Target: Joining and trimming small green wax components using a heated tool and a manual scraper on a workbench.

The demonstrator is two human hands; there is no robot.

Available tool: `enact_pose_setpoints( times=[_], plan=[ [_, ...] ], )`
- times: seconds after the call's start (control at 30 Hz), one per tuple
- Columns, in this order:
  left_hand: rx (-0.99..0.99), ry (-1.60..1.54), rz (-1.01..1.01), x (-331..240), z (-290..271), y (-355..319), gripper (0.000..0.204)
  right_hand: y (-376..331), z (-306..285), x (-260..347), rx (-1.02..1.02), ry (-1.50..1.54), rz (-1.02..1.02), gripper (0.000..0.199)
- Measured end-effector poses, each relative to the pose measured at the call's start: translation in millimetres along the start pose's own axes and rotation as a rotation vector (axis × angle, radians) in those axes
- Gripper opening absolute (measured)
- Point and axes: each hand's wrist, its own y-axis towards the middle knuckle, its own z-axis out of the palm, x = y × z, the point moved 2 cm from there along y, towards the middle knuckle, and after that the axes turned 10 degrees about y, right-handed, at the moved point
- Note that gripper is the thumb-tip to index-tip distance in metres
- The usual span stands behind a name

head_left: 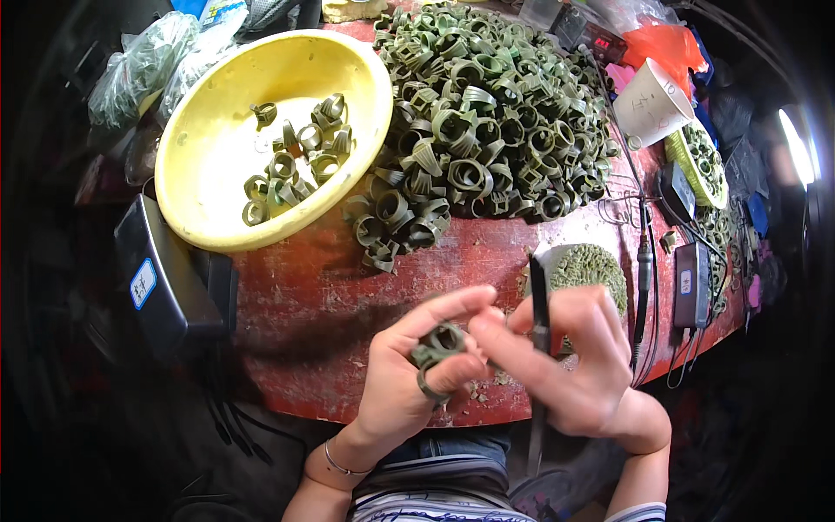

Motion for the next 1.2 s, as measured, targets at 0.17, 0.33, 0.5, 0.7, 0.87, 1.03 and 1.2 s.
enact_pose_setpoints(
  times=[0.17, 0.33, 0.5, 0.7, 0.87, 1.03, 1.2],
  plan=[
    [0.126, 0.128, -0.055, 3.0, -4.9, -3.4, 0.041, -13.2, -3.3, 2.4, -0.03, 0.118, 0.115, 0.031],
    [0.118, 0.126, 0.103, -0.7, 1.3, 0.0, 0.035, -40.4, -13.7, 6.7, -0.299, 0.594, 0.461, 0.023],
    [0.081, 0.237, 0.216, 3.0, 5.1, 1.8, 0.03, -53.5, -1.0, 11.0, -0.316, 0.662, 0.505, 0.035],
    [0.078, 0.375, 0.348, 2.9, 1.1, 0.1, 0.028, -61.5, 8.6, 11.0, -0.415, 0.889, 0.688, 0.037],
    [-0.011, 0.318, 0.244, 2.5, 9.4, 1.5, 0.038, -63.1, 1.8, 2.0, -0.337, 0.985, 0.618, 0.014],
    [-0.019, 0.233, 0.126, 4.4, 5.2, 0.7, 0.045, -65.5, 9.4, -0.3, -0.469, 0.997, 0.609, 0.013],
    [0.071, 0.175, -0.048, -1.0, 7.2, -2.6, 0.039, -63.2, 2.3, -1.5, -0.442, 0.994, 0.57, 0.014]
  ],
)
